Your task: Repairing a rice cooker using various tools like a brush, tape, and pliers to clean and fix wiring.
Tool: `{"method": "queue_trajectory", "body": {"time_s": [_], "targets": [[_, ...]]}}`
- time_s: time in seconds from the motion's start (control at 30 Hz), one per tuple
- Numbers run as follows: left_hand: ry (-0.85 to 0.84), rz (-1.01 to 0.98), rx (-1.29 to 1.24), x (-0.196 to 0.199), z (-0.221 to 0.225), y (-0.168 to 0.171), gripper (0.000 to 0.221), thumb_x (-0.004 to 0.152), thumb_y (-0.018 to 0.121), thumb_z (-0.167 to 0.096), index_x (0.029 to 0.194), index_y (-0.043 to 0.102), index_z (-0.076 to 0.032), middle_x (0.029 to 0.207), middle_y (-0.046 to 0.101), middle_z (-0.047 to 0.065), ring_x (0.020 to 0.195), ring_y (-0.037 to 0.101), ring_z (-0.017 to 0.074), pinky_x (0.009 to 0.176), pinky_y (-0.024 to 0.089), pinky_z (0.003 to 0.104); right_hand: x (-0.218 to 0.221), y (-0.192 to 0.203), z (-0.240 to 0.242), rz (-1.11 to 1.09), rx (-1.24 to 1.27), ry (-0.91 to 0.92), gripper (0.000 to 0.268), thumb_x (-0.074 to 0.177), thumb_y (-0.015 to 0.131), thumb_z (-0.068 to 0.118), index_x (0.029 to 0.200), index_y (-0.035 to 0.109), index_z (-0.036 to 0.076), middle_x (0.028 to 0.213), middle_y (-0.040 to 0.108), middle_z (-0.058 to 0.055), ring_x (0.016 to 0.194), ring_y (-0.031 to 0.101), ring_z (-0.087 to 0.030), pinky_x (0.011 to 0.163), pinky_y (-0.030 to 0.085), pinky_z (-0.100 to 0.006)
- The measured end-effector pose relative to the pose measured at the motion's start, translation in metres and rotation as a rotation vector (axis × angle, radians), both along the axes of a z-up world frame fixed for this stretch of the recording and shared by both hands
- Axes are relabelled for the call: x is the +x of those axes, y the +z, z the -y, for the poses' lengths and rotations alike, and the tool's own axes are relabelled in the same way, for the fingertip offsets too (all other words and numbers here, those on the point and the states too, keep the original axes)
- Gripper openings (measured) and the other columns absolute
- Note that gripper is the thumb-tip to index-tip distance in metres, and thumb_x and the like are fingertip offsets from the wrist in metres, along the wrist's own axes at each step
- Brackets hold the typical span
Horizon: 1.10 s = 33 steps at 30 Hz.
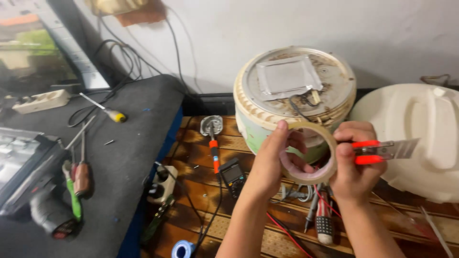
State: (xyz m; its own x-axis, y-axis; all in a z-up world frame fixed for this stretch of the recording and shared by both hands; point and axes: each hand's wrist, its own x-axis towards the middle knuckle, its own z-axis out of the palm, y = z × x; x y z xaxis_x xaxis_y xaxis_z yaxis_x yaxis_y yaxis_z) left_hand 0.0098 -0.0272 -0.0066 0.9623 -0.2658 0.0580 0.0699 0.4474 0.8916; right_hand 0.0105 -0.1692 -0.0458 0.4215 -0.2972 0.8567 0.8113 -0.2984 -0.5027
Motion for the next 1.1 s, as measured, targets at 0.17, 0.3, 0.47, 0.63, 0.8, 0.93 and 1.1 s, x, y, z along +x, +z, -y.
{"method": "queue_trajectory", "body": {"time_s": [0.17,0.3,0.47,0.63,0.8,0.93,1.1], "targets": [[0.051,0.039,-0.096,0.008,0.006,-0.023,0.067,0.104,0.050,-0.058,0.107,0.060,0.008,0.086,0.060,0.024,0.054,0.069,0.0388,0.042,0.060,0.044,0.011,-0.003,0.003,0.094,0.078,0.025,0.038,0.100,0.063,0.034,0.087,0.056,-0.001,0.087,0.054,-0.014,0.083,0.058,-0.025,0.085,0.047,-0.034],[0.080,0.048,-0.052,0.005,0.006,-0.018,0.067,0.104,0.047,-0.056,0.108,0.060,0.010,0.086,0.059,0.024,0.053,0.069,0.0373,0.039,0.059,0.043,0.011,-0.004,0.004,0.096,0.069,0.022,0.033,0.098,0.066,0.031,0.083,0.054,0.004,0.085,0.054,-0.012,0.079,0.057,-0.022,0.081,0.046,-0.034],[0.040,0.084,-0.047,0.006,0.001,-0.012,0.068,0.104,0.044,-0.055,0.106,0.059,0.011,0.086,0.059,0.024,0.053,0.070,0.0357,0.039,0.060,0.040,0.004,-0.001,0.001,0.067,0.052,0.041,0.039,0.100,0.063,0.040,0.080,0.049,0.009,0.091,0.055,-0.012,0.081,0.055,-0.021,0.080,0.044,-0.032],[-0.005,0.087,-0.037,0.011,-0.008,-0.020,0.078,0.100,0.041,-0.066,0.103,0.062,0.009,0.085,0.059,0.021,0.053,0.071,0.0336,0.037,0.059,0.037,-0.001,0.001,-0.001,0.057,0.022,0.095,0.038,0.100,0.059,0.048,0.091,0.061,0.011,0.096,0.056,-0.010,0.086,0.058,-0.019,0.083,0.047,-0.031],[-0.012,0.108,-0.069,0.009,-0.005,-0.016,0.076,0.101,0.040,-0.065,0.104,0.061,0.009,0.086,0.059,0.021,0.054,0.071,0.0326,0.037,0.059,0.035,0.001,0.001,0.006,0.064,-0.026,0.108,0.034,0.099,0.060,0.044,0.093,0.063,0.010,0.096,0.055,-0.011,0.085,0.058,-0.019,0.083,0.048,-0.033],[0.005,0.134,-0.071,0.007,-0.005,-0.010,0.075,0.101,0.041,-0.062,0.102,0.061,0.010,0.087,0.058,0.023,0.053,0.070,0.0335,0.036,0.058,0.035,0.001,0.001,0.004,0.084,-0.030,0.094,0.033,0.100,0.060,0.043,0.092,0.062,0.011,0.095,0.055,-0.009,0.083,0.057,-0.018,0.082,0.048,-0.030],[0.028,0.149,-0.083,0.006,-0.003,-0.014,0.076,0.101,0.042,-0.062,0.103,0.061,0.012,0.087,0.058,0.024,0.052,0.070,0.0343,0.036,0.059,0.036,0.000,0.000,0.001,0.092,-0.001,0.067,0.029,0.100,0.061,0.038,0.090,0.058,0.011,0.094,0.054,-0.010,0.084,0.057,-0.020,0.082,0.047,-0.032]]}}
